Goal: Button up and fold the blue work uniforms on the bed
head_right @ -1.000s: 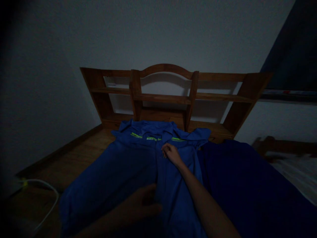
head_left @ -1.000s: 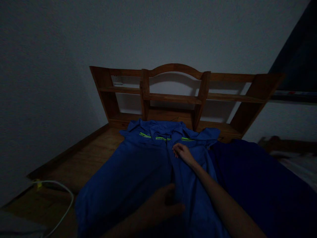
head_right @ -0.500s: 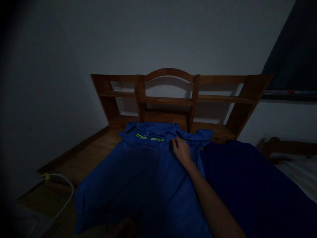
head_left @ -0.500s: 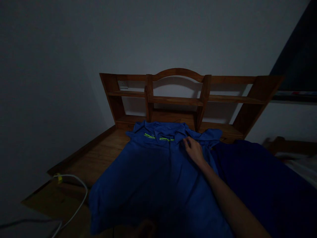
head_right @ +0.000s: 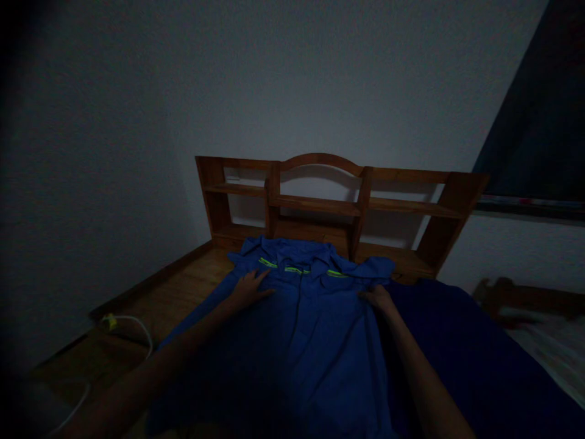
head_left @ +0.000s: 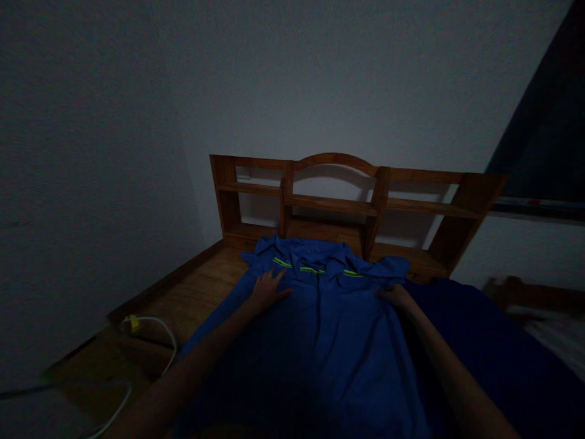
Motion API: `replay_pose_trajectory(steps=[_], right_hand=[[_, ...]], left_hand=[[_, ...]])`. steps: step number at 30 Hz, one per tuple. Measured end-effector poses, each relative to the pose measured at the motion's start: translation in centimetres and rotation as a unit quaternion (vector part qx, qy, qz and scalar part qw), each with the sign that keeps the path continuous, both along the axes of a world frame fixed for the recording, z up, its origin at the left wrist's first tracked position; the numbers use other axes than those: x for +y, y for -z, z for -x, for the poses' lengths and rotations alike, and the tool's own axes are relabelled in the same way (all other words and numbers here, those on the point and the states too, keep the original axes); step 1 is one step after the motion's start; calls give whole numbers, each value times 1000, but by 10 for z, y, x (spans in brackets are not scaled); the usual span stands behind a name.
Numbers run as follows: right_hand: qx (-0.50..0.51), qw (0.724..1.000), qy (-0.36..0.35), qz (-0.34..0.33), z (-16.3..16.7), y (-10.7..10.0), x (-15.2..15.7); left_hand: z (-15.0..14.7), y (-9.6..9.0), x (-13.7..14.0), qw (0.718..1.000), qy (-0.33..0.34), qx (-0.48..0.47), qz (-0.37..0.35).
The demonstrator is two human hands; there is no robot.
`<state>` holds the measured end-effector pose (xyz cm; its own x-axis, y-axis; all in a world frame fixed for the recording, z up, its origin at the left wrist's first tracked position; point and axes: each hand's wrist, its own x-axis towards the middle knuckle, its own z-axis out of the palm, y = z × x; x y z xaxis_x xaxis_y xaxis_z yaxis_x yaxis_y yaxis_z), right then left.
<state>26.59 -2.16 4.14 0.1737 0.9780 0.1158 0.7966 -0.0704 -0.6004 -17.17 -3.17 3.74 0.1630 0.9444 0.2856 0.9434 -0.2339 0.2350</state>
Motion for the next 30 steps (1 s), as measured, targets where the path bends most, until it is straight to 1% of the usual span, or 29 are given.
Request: replay_pose_trajectory(steps=[2, 4, 6, 9, 10, 12, 14, 18, 21, 23, 25, 26, 28, 29, 30], right_hand=[[30, 999, -15, 9, 3, 0, 5], [50, 998, -21, -11, 3, -3, 9], [58, 997, -19, -49, 1, -8, 11], [43, 994, 2, -101, 0, -14, 12], [19, 992, 16, -122, 2, -17, 13], [-61, 984, 52, -162, 8, -21, 15], [-161, 966, 87, -183, 17, -25, 19], [-300, 931, 127, -165, 33, -28, 33], [-368, 916, 112, -112, 38, -27, 40], [-392, 914, 85, -62, 36, -28, 39], [-401, 913, 71, -25, 34, -32, 32], [-405, 911, 69, -20, 34, -36, 26], [-418, 905, 72, -33, 41, -47, 10], [-421, 903, 69, -51, 49, -54, 0], [-419, 903, 58, -74, 59, -60, -10]], left_hand=[[-9, 6, 28, 999, -39, 18, 15], [-10, 10, 49, 998, -50, 18, 29], [-6, 13, 63, 998, -47, 16, 30], [-6, 16, 73, 998, -62, 17, -2], [-8, 17, 75, 997, -70, 18, -20], [-14, 17, 80, 995, -84, 22, -55], [-21, 15, 86, 992, -89, 27, -88], [-27, 8, 106, 987, -91, 36, -129], [-29, 5, 115, 986, -90, 40, -138], [-31, 5, 113, 986, -85, 42, -136], [-33, 4, 101, 986, -84, 45, -134], [-34, 2, 92, 986, -83, 46, -138], [-40, -4, 71, 986, -62, 41, -150], [-45, -7, 60, 988, -31, 32, -148], [-51, -9, 50, 992, 14, 13, -125]])
